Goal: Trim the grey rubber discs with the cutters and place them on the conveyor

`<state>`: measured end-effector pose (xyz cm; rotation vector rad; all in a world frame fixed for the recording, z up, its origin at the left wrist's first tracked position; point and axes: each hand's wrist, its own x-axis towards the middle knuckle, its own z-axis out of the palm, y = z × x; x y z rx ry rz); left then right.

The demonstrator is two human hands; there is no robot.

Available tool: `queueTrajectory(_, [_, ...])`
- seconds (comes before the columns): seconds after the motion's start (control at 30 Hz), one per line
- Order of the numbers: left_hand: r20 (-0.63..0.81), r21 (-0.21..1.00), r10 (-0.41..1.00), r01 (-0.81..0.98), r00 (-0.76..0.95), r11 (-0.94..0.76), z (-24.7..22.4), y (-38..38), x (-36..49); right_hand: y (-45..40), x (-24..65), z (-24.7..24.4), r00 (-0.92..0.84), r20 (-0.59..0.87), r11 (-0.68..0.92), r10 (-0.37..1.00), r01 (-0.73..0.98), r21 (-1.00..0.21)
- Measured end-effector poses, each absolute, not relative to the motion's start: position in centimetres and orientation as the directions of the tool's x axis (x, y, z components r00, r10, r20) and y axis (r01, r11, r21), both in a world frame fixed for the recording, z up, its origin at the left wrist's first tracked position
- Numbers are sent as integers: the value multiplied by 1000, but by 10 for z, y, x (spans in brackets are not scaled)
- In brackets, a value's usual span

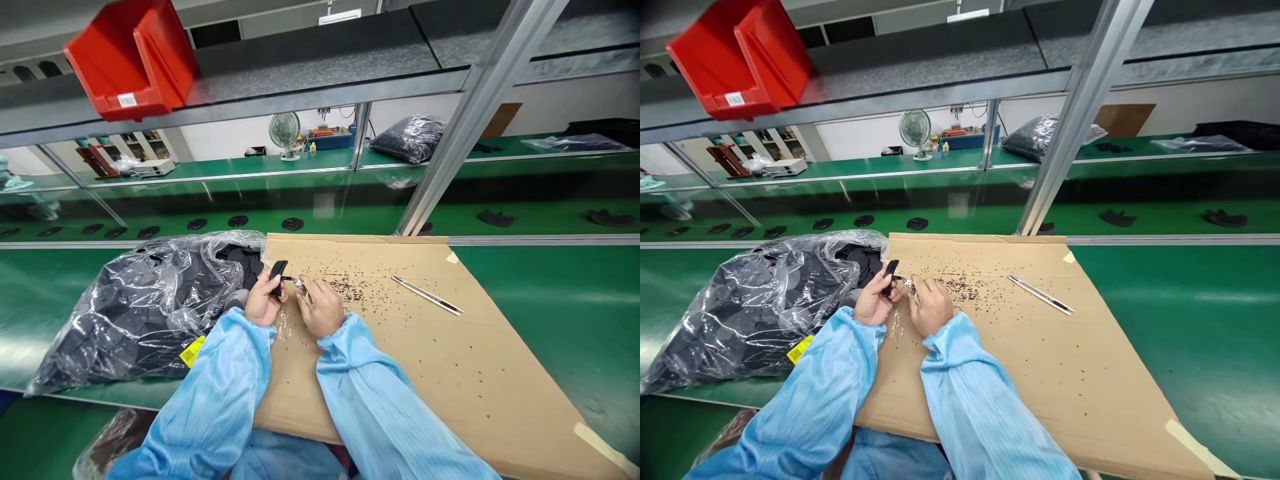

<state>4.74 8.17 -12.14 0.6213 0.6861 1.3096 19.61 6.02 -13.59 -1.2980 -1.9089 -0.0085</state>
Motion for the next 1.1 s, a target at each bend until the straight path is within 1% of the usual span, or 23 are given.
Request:
queueTrajectory(0.23, [-108, 717, 987, -678, 117, 159, -123, 81, 51, 61, 198, -134, -173, 592, 418, 787, 855, -307])
queueTrajectory(0.3, [-107, 719, 989, -679, 105, 150, -124, 82, 52, 62, 198, -134, -182, 577, 410, 796, 864, -293])
queueTrajectory(0.37, [-122, 735, 989, -663, 78, 143, -125, 82, 52, 62, 199, -134, -177, 550, 393, 816, 868, -303])
queueTrajectory(0.47, [-149, 761, 988, -633, 40, 141, -126, 82, 52, 62, 198, -135, -156, 491, 359, 857, 864, -353])
queueTrajectory(0.53, [-140, 767, 990, -628, 31, 129, -126, 83, 52, 62, 197, -137, -135, 465, 349, 875, 841, -414])
queueTrajectory(0.67, [-124, 740, 991, -669, -43, 64, -129, 87, 50, 63, 197, -139, -22, 477, 331, 878, 748, -574])
queueTrajectory(0.77, [-172, 708, 980, -705, -105, 49, -130, 90, 48, 63, 198, -138, 36, 484, 312, 874, 723, -617])
queueTrajectory(0.83, [-173, 684, 981, -728, -91, 53, -130, 91, 47, 63, 199, -138, 24, 483, 318, 875, 724, -612])
queueTrajectory(0.93, [-151, 662, 988, -745, -19, 86, -128, 90, 44, 63, 199, -138, -23, 477, 337, 879, 736, -587])
queueTrajectory(1.1, [-232, 638, 965, -730, 123, 246, -122, 87, 42, 61, 195, -140, -163, 446, 403, 880, 753, -520])
